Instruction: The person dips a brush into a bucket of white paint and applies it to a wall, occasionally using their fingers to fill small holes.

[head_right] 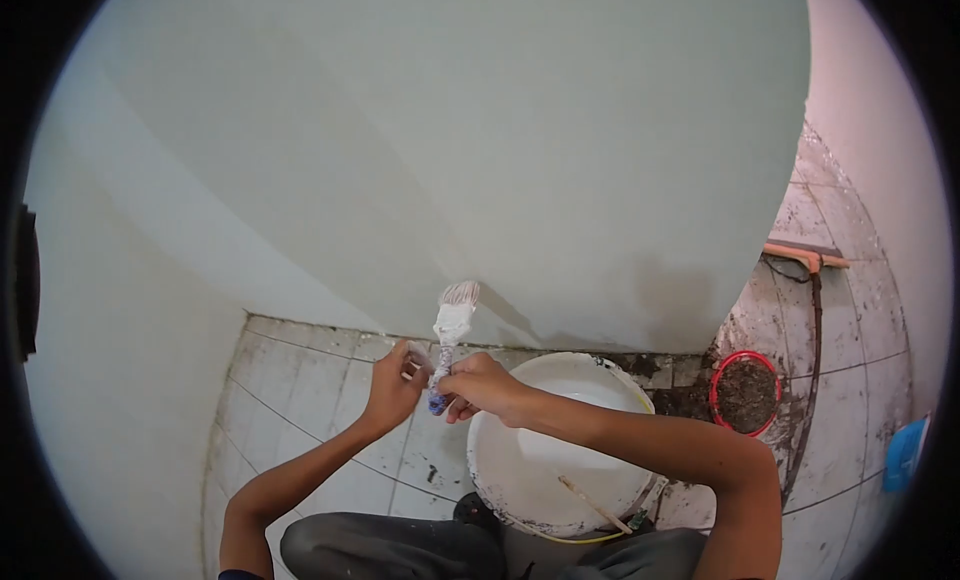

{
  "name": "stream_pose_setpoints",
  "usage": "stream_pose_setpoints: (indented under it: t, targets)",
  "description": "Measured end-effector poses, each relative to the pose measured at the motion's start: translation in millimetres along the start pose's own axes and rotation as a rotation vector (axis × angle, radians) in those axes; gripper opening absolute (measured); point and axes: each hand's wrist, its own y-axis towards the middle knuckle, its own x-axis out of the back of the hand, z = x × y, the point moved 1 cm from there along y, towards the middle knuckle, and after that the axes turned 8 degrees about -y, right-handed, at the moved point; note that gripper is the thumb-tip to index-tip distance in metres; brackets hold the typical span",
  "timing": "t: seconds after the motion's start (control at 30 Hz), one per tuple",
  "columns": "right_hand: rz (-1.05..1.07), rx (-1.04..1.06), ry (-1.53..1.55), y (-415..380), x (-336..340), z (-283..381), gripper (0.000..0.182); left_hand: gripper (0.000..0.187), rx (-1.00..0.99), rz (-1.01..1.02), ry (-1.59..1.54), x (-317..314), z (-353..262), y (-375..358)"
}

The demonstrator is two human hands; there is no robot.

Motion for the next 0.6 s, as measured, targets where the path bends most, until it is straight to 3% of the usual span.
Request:
stream_pose_setpoints:
  t: [0.03, 0.13, 0.17, 0.27, 0.3, 0.37, 0.5, 0.6]
  targets:
    - [-0.03, -0.02, -0.051, -0.7, 1.7, -2.4, 0.024, 0.02, 0.551, 0.06, -0.447, -6.0, 15.6, 0.4]
    - [-0.095, -0.064, -0.099, 2.8, -4.5, -21.3, 0.023, 0.02, 1.074, 0.108, -1.219, -21.1, -4.4, 0.9]
    - [-0.118, -0.067, -0.106, 4.6, -6.2, -25.1, 0.023, 0.022, 0.979, 0.098, -1.205, -25.9, -22.3, -3.2]
    - [-0.095, -0.119, -0.116, 5.7, -8.5, -26.3, 0.022, 0.022, 0.789, 0.157, -1.106, -46.2, 22.3, -16.5]
    - [-0.106, -0.069, -0.206, 6.0, -4.6, -29.3, 0.022, 0.02, 0.749, -0.037, -1.167, -61.5, 18.5, -15.7]
    - [-0.12, 0.037, -0.382, 3.9, 14.1, -35.5, 0.021, 0.02, 0.775, -0.087, -1.15, -72.6, 36.2, -11.0]
    - [-0.347, 0.168, -0.509, -35.7, 37.2, 23.7, 0.018, 0.022, 0.75, -0.075, -1.005, -67.1, 68.0, 15.5]
    - [-0.512, 0.237, -0.527, -57.8, 56.8, 45.1, 0.015, 0.024, 0.584, -0.159, -1.105, -19.1, 11.9, 48.4]
